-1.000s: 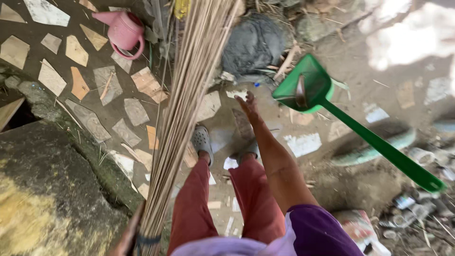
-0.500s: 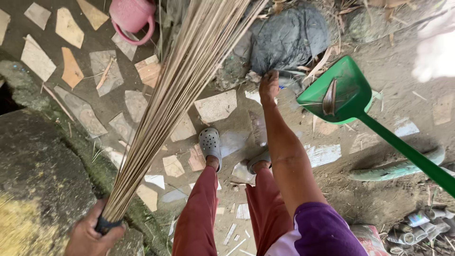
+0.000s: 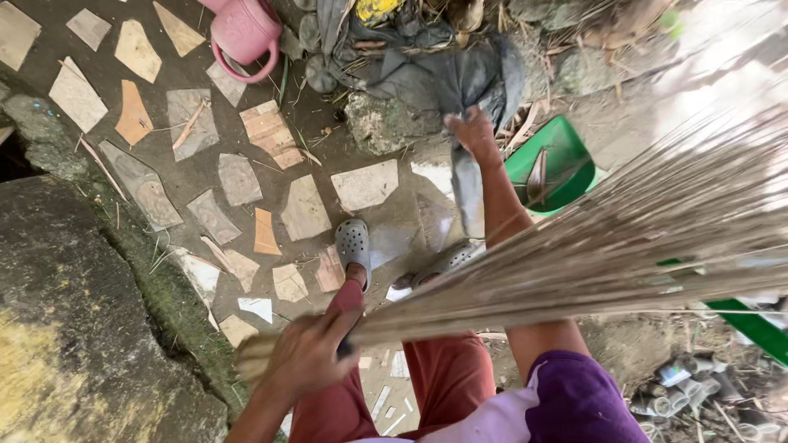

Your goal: The person sweeps debris from an outdoor area into a dustpan using a small broom, moving across different sections of a paved and dirt surface.

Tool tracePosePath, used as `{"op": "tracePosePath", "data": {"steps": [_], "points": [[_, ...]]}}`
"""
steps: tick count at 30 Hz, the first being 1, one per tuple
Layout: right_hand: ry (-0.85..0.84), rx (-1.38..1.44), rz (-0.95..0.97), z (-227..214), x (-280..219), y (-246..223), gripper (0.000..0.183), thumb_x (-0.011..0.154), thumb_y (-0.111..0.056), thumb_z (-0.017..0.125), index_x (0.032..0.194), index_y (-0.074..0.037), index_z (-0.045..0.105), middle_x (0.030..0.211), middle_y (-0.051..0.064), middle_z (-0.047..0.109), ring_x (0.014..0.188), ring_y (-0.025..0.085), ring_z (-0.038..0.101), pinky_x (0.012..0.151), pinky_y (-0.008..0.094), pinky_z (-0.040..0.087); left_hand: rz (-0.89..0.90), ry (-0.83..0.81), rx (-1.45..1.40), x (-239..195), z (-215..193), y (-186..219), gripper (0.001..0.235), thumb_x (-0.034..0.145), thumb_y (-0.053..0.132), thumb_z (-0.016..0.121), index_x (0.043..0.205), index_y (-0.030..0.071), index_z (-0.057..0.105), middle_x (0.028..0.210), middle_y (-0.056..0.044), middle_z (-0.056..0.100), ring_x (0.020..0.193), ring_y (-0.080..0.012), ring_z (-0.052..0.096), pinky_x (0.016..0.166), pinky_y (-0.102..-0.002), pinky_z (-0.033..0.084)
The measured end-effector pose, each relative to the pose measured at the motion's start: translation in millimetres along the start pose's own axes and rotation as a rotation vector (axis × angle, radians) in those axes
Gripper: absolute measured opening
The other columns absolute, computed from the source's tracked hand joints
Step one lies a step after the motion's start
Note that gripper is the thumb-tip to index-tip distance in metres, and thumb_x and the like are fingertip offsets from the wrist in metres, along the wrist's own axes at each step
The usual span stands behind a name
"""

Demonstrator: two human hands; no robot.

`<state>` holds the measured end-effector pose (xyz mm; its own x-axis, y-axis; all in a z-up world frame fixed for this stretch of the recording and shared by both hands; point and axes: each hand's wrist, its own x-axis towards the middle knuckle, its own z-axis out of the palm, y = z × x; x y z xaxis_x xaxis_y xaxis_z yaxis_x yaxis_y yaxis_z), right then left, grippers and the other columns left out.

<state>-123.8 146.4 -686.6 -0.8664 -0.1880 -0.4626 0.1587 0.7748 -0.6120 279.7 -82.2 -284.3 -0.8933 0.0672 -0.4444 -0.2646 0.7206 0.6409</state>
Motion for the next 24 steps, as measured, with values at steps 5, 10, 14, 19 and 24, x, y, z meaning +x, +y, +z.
{"op": "tracePosePath", "data": {"steps": [5, 10, 14, 19, 24], "points": [[-0.011, -0.115, -0.121, -28.9, -87.0, 2.7, 0.053, 0.089, -0.045, 0.078, 0.119, -0.003, 0.064, 0.101, 0.020, 0.070, 0.092, 0.030, 0.067, 0.081, 0.045, 0.055, 0.110, 0.146, -0.030, 72.8, -5.2, 20.2, 0.058, 0.087, 0.027, 0.072, 0.140, 0.007, 0.058, 0.095, -0.014, 0.071, 0.068, -0.0244, 0.067, 0.065, -0.041, 0.061], [0.034, -0.119, -0.214, -41.3, -229.1, -48.4, 0.052, 0.093, -0.043, 0.072, 0.123, -0.001, 0.062, 0.104, 0.025, 0.069, 0.096, 0.036, 0.066, 0.083, 0.047, 0.054, -0.150, 0.069, -0.145, 109.5, -41.3, 34.3, 0.056, 0.079, 0.032, 0.071, 0.129, 0.009, 0.060, 0.084, -0.012, 0.072, 0.062, -0.0218, 0.069, 0.060, -0.038, 0.062], [0.045, -0.144, -0.179, -88.0, -270.5, -91.1, 0.052, 0.097, -0.041, 0.068, 0.127, 0.000, 0.061, 0.106, 0.028, 0.068, 0.099, 0.041, 0.066, 0.085, 0.049, 0.054, -0.348, 0.020, -0.315, 104.6, -75.7, 42.7, 0.053, 0.068, 0.034, 0.073, 0.114, 0.007, 0.064, 0.083, -0.015, 0.074, 0.072, -0.0276, 0.072, 0.068, -0.043, 0.058], [0.085, -0.136, -0.210, -105.9, -344.2, -106.3, 0.051, 0.101, -0.040, 0.063, 0.132, 0.001, 0.059, 0.109, 0.033, 0.067, 0.103, 0.048, 0.065, 0.088, 0.052, 0.054, -0.269, 0.147, -0.333, 105.8, -78.8, 37.8, 0.052, 0.067, 0.036, 0.076, 0.106, 0.004, 0.067, 0.088, -0.019, 0.073, 0.080, -0.0306, 0.070, 0.076, -0.045, 0.056], [0.044, -0.066, -0.015, -94.5, -373.3, -147.0, 0.053, 0.101, -0.040, 0.060, 0.136, 0.000, 0.058, 0.108, 0.035, 0.066, 0.107, 0.050, 0.065, 0.091, 0.052, 0.053, -0.315, 0.011, -0.488, 123.6, -65.7, 21.4, 0.051, 0.064, 0.034, 0.076, 0.105, 0.004, 0.070, 0.086, -0.012, 0.074, 0.078, -0.0259, 0.071, 0.070, -0.042, 0.057]]}}
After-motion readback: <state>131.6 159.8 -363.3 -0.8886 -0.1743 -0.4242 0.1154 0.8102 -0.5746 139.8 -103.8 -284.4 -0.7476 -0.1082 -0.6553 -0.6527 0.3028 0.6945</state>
